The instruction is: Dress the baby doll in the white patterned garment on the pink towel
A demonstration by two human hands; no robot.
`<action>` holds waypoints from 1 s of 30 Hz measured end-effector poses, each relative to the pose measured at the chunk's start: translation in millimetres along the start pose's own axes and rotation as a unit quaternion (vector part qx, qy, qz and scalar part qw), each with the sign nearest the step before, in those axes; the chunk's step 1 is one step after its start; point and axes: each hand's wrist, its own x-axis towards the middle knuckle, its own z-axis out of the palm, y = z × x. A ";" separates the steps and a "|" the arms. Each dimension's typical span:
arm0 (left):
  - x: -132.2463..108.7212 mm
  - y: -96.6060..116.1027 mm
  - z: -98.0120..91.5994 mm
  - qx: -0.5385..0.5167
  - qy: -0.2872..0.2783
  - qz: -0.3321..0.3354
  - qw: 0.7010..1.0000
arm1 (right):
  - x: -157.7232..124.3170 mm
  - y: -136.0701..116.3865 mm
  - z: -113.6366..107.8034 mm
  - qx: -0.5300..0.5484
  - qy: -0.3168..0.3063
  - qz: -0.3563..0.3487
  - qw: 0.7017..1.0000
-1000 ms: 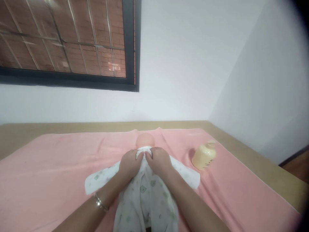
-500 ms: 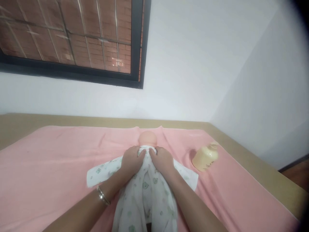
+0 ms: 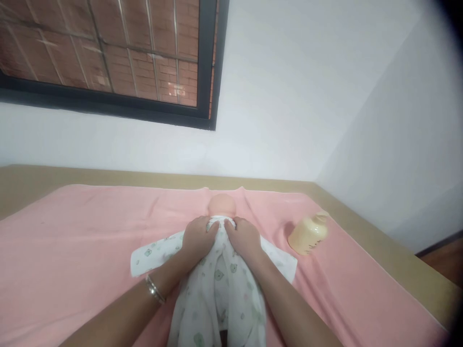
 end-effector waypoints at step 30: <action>0.1 -0.7 0.5 0.007 0.001 0.002 1.000 | -0.7 -2.3 -3.3 -0.013 -0.009 0.007 1.000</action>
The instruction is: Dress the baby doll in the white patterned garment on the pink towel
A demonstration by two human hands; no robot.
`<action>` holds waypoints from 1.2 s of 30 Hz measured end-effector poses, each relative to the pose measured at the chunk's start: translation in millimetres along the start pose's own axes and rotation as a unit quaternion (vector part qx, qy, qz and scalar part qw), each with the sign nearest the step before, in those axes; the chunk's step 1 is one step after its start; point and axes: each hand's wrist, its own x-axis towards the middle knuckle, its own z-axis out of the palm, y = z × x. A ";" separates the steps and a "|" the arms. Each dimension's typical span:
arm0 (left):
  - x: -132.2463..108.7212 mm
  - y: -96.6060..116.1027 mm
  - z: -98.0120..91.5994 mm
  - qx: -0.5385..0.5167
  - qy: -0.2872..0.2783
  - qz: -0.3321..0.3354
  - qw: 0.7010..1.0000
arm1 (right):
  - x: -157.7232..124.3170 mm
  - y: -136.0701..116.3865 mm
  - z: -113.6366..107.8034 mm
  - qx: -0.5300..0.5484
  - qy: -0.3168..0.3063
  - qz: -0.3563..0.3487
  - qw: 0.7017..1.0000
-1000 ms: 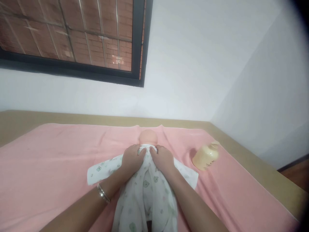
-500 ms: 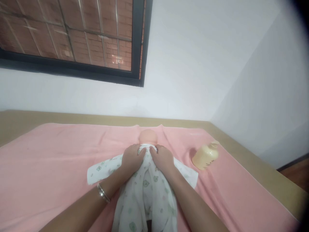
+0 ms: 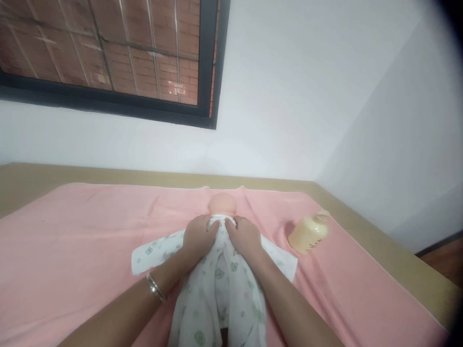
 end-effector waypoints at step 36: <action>-0.5 -0.9 0.6 -0.004 0.006 0.002 1.000 | 1.2 3.2 4.7 0.023 0.014 -0.008 1.000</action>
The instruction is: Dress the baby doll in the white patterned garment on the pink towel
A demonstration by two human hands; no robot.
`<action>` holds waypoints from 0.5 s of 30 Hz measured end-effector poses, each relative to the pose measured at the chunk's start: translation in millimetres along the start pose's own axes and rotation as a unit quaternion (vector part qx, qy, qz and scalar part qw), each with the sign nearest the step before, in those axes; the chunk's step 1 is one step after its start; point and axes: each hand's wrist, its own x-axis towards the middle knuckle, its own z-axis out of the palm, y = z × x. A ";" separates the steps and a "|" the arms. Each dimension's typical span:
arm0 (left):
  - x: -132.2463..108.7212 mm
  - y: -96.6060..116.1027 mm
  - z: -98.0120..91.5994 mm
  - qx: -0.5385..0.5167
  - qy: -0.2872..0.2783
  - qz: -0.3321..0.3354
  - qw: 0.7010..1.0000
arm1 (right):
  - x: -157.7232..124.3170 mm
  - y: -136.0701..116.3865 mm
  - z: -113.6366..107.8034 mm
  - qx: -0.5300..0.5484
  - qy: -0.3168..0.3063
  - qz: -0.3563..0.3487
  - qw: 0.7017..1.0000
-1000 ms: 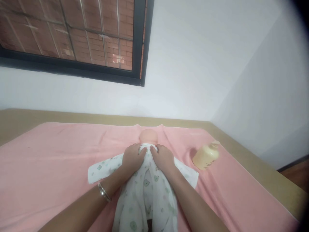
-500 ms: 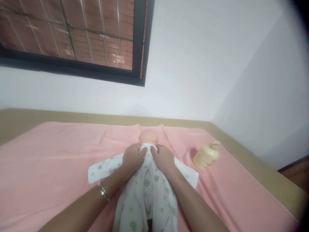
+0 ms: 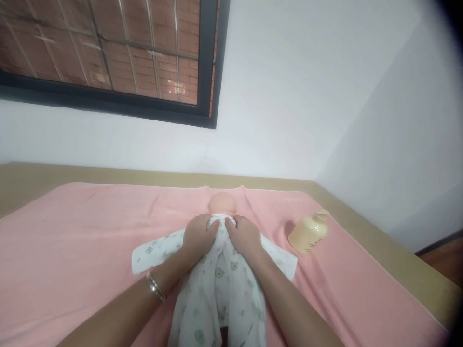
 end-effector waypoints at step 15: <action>0.6 0.7 0.0 0.003 -0.005 0.003 1.000 | -0.2 -0.6 -1.6 0.002 0.000 -0.001 1.000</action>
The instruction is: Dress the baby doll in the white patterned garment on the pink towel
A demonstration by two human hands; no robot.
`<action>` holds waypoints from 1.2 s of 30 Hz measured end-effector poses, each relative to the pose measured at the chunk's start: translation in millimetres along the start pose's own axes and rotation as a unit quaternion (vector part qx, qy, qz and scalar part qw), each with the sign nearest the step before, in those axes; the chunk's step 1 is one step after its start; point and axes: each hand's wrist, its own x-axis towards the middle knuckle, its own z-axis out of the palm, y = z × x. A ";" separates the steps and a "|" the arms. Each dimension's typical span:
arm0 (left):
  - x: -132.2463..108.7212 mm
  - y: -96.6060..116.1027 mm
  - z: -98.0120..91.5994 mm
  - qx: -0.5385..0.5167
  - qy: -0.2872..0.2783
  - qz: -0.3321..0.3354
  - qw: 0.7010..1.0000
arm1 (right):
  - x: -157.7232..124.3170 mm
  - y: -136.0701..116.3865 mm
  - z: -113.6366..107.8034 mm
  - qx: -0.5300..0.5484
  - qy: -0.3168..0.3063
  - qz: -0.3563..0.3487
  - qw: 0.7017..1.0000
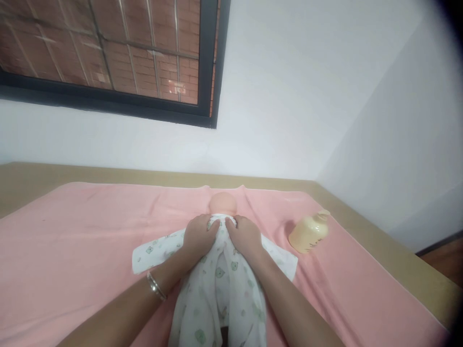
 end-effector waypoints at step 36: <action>-0.7 1.7 -1.3 0.004 0.000 -0.011 1.000 | 0.0 -0.9 -0.3 -0.010 -0.012 0.005 1.000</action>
